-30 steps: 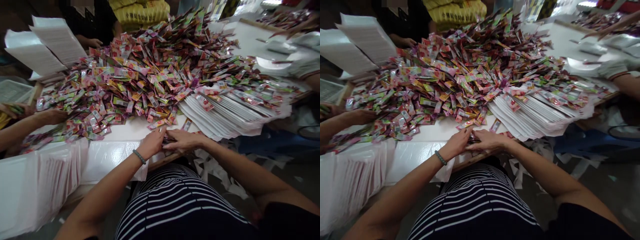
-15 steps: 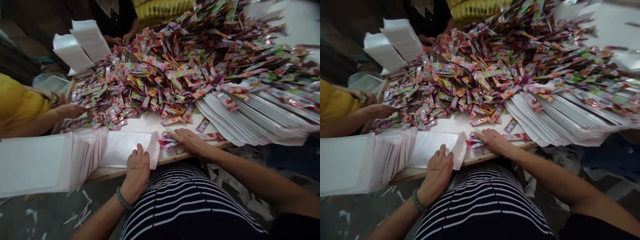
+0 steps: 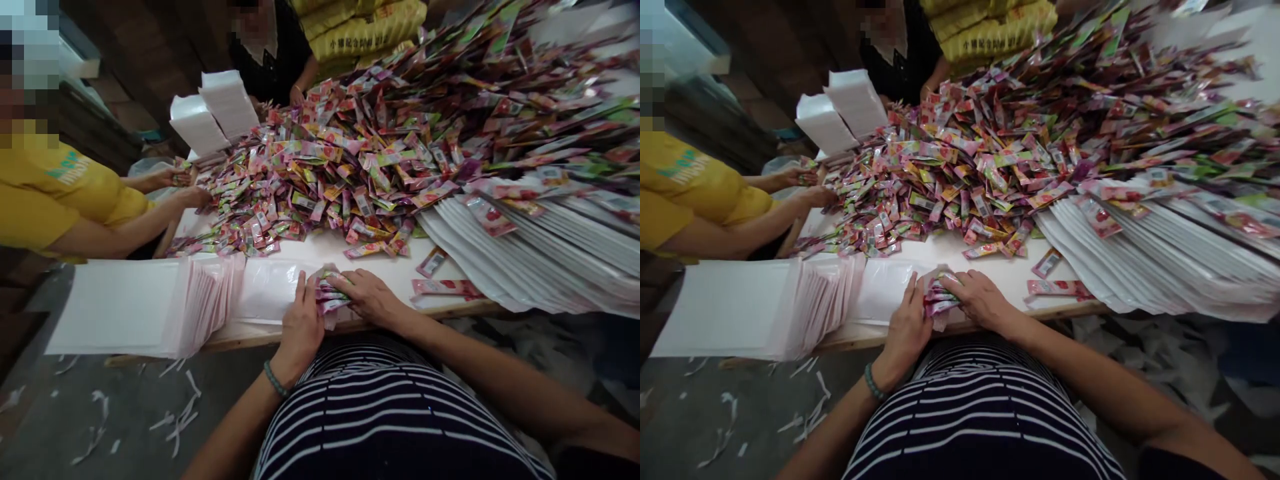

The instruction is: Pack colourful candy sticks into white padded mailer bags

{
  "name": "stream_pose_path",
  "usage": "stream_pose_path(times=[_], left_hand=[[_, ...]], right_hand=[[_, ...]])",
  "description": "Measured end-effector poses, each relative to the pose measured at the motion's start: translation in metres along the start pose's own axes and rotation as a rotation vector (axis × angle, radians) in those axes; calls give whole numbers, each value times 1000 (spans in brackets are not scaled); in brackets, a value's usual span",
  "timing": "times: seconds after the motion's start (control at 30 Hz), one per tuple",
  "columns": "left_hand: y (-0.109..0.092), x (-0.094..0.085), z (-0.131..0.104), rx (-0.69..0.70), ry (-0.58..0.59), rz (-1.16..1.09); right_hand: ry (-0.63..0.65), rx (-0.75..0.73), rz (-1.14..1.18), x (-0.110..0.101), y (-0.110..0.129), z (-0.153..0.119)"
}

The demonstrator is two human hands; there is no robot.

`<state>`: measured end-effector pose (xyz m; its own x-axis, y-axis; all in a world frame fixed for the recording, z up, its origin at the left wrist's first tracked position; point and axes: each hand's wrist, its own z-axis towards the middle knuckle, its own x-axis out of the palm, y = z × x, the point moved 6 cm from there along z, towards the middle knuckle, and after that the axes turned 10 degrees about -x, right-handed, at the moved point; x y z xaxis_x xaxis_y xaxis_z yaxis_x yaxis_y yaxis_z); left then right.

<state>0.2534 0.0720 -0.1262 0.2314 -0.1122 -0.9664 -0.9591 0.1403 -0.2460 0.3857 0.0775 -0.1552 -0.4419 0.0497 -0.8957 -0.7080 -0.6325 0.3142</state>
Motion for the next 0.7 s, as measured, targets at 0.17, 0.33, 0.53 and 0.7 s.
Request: stream_pose_path(times=[0.17,0.33,0.53,0.7], left_hand=[[-10,-1,9,-7,27,-82],[-11,-12,16,73,64,-211],[-13,-16,18,101,55,-254],[-22,-3,13,208,113,-339]], right_hand=[[38,-45,-309,-19,20,19],[31,-268,-350,-29,22,18],[92,-430,-189,-18,26,8],[163,-281,-83,8,12,13]])
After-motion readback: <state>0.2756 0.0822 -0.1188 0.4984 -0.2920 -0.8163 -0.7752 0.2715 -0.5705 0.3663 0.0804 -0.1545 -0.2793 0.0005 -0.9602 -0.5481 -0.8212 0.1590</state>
